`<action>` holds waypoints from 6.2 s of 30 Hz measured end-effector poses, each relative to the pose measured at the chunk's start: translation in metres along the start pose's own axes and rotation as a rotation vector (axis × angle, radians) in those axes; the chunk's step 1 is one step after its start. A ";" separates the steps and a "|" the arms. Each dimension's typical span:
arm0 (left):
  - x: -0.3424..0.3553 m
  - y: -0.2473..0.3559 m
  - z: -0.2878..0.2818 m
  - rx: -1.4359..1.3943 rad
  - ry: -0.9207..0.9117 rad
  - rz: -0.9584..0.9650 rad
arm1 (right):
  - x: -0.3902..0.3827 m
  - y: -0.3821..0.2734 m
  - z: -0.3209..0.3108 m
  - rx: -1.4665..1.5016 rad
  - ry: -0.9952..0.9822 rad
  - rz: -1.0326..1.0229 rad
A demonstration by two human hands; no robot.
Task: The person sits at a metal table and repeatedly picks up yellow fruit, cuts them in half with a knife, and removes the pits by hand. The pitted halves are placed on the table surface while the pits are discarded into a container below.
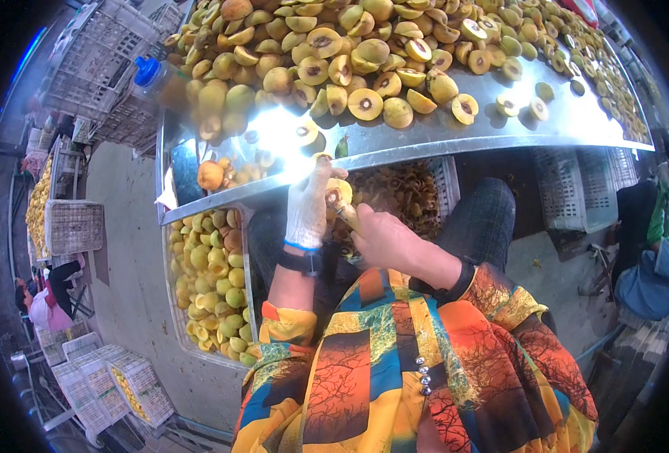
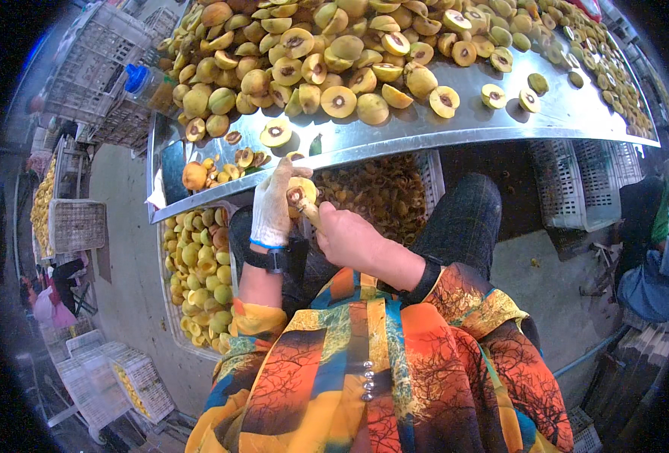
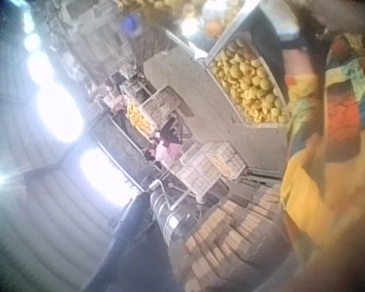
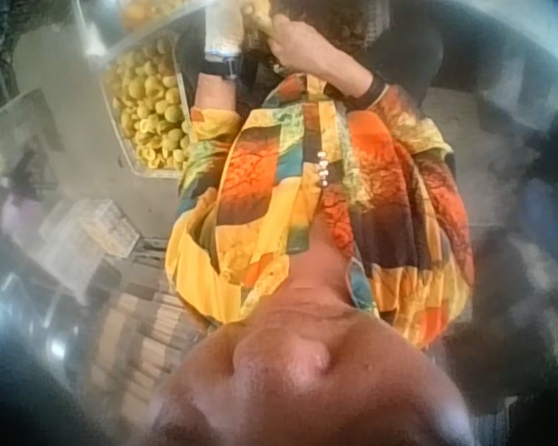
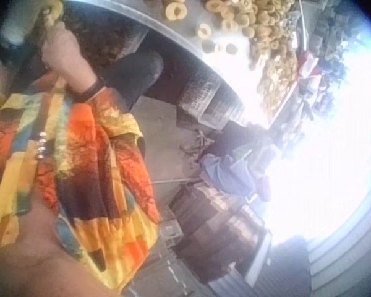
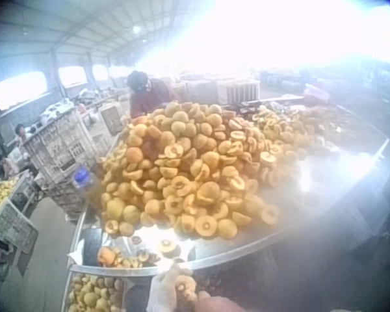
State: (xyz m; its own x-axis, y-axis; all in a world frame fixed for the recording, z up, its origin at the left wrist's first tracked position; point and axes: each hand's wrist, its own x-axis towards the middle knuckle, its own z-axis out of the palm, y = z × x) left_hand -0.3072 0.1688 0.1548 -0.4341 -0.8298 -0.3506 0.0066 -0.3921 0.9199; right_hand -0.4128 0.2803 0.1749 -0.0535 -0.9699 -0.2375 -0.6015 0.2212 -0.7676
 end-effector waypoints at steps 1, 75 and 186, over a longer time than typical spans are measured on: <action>0.002 -0.001 -0.001 0.015 -0.014 -0.006 | 0.001 0.001 0.000 -0.002 -0.013 0.000; -0.011 -0.002 0.016 -0.427 0.110 0.147 | 0.041 0.002 0.023 0.481 0.493 -0.012; -0.015 -0.006 0.009 -0.540 0.007 -0.125 | 0.014 0.017 -0.016 0.051 0.324 0.020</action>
State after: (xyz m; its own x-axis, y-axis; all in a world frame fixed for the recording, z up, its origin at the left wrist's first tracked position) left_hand -0.3087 0.1874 0.1560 -0.4554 -0.7657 -0.4542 0.4172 -0.6343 0.6509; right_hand -0.4369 0.2691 0.1684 -0.3205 -0.9455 -0.0573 -0.5575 0.2372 -0.7956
